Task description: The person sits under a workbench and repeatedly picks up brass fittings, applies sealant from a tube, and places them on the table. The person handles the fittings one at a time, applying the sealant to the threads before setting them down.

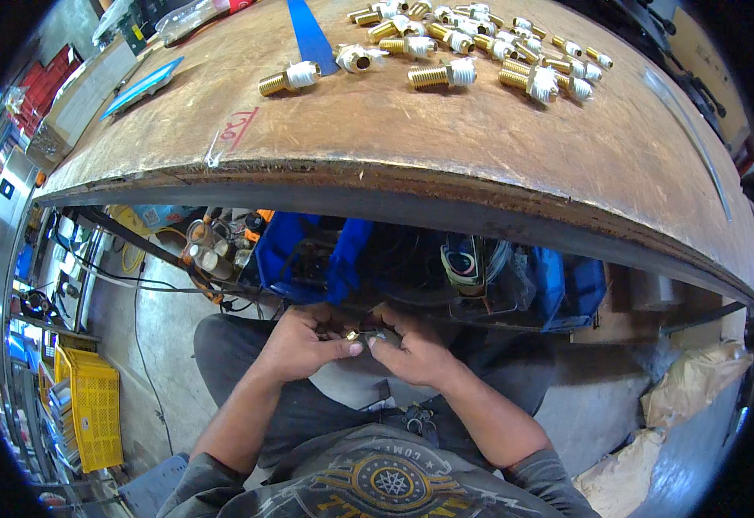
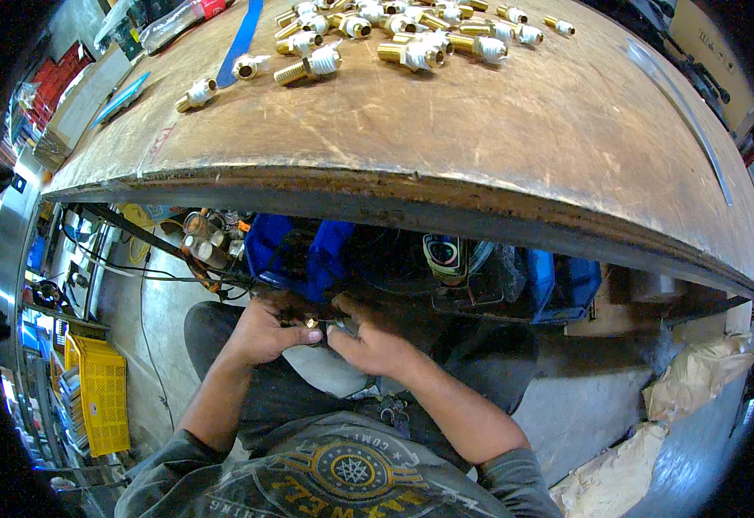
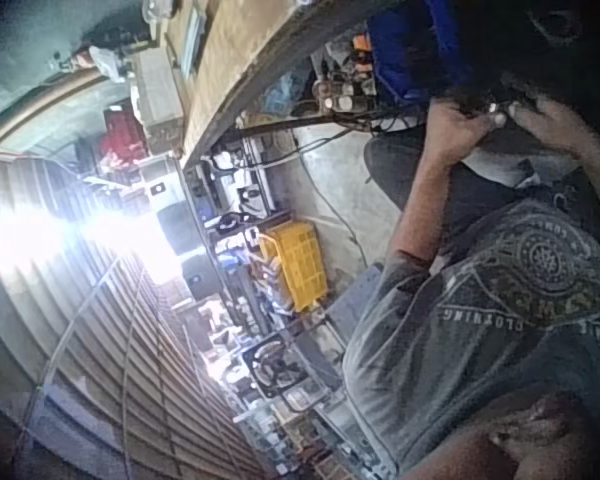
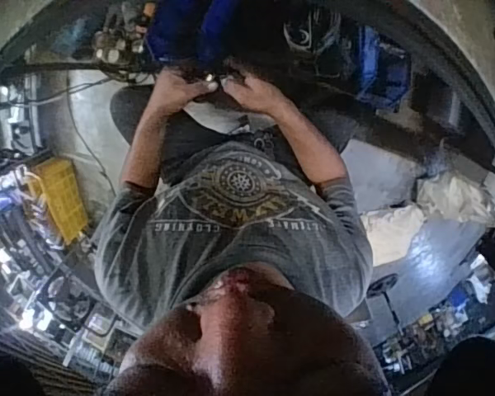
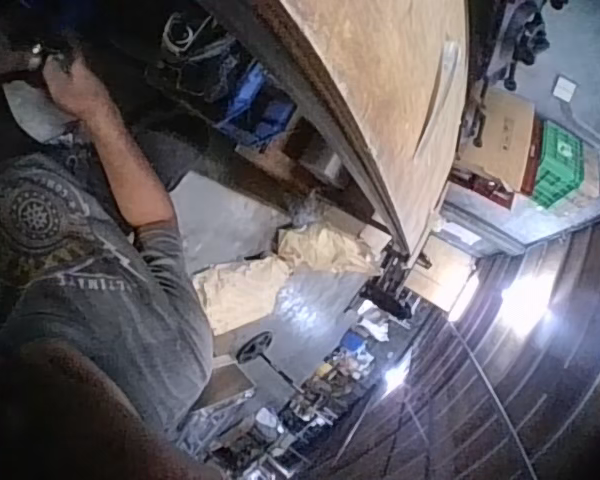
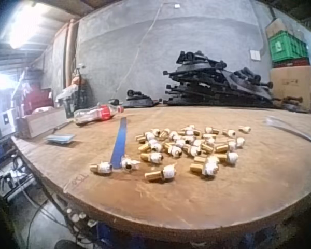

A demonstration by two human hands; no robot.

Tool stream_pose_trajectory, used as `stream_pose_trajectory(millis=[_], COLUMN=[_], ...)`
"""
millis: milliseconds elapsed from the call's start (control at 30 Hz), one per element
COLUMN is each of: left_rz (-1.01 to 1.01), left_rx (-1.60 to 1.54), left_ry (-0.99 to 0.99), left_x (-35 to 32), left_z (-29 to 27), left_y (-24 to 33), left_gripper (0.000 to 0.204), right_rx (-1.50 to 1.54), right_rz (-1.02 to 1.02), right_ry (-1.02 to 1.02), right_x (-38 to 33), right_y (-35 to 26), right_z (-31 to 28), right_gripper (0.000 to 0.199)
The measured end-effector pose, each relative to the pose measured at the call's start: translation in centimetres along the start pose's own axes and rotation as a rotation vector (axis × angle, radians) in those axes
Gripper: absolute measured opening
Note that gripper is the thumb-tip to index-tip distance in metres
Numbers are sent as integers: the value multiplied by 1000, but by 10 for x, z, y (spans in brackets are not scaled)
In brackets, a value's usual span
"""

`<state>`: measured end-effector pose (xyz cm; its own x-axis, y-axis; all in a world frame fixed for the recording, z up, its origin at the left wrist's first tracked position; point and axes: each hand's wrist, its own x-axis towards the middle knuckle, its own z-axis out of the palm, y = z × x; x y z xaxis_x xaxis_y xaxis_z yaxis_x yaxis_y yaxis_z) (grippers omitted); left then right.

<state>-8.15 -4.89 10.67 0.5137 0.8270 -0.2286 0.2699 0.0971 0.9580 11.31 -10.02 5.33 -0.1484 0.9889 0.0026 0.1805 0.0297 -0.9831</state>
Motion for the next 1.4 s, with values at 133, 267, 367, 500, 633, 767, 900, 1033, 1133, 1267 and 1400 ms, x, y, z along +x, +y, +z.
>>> stream_pose_trajectory(millis=[133, 267, 367, 500, 633, 767, 900, 1033, 1133, 1267, 1400], left_rz=[-55, -42, -70, -109, 14, 48, -42, -61, -78, -41, -14], left_rx=[-70, -19, 85, 75, -37, -338, -275, -174, -143, -220, -142], left_ry=[-21, 13, 8, -55, -41, -156, -244, -239, -237, -154, -60], left_x=[0, 3, 5, 5, 2, -8, -5, -3, -3, -3, -5], left_z=[2, 1, -1, -8, -4, 0, -1, -6, -8, -2, 4], left_y=[4, -3, 11, 7, 6, 6, 2, -4, -3, -5, 0], left_gripper=[32, 31, 30, 33, 48, 54, 47, 43, 40, 37, 32], right_rx=[-175, -189, -268, -219, -91, -20, -50, -141, -254, -299, -292], right_rz=[-65, -26, -8, 59, 97, -37, -51, -168, -260, -303, -310], right_ry=[42, -104, -11, -42, -55, -65, -78, -109, -72, -51, -20], right_x=[2, 7, 3, 4, 7, 9, 5, 6, 4, 7, 8], right_y=[1, -27, -5, -18, -8, -8, -22, -26, -35, -34, -33], right_z=[-1, -12, -9, -11, -8, -13, -14, -17, -19, -21, -23], right_gripper=[31, 34, 37, 34, 33, 28, 24, 18, 15, 15, 12])
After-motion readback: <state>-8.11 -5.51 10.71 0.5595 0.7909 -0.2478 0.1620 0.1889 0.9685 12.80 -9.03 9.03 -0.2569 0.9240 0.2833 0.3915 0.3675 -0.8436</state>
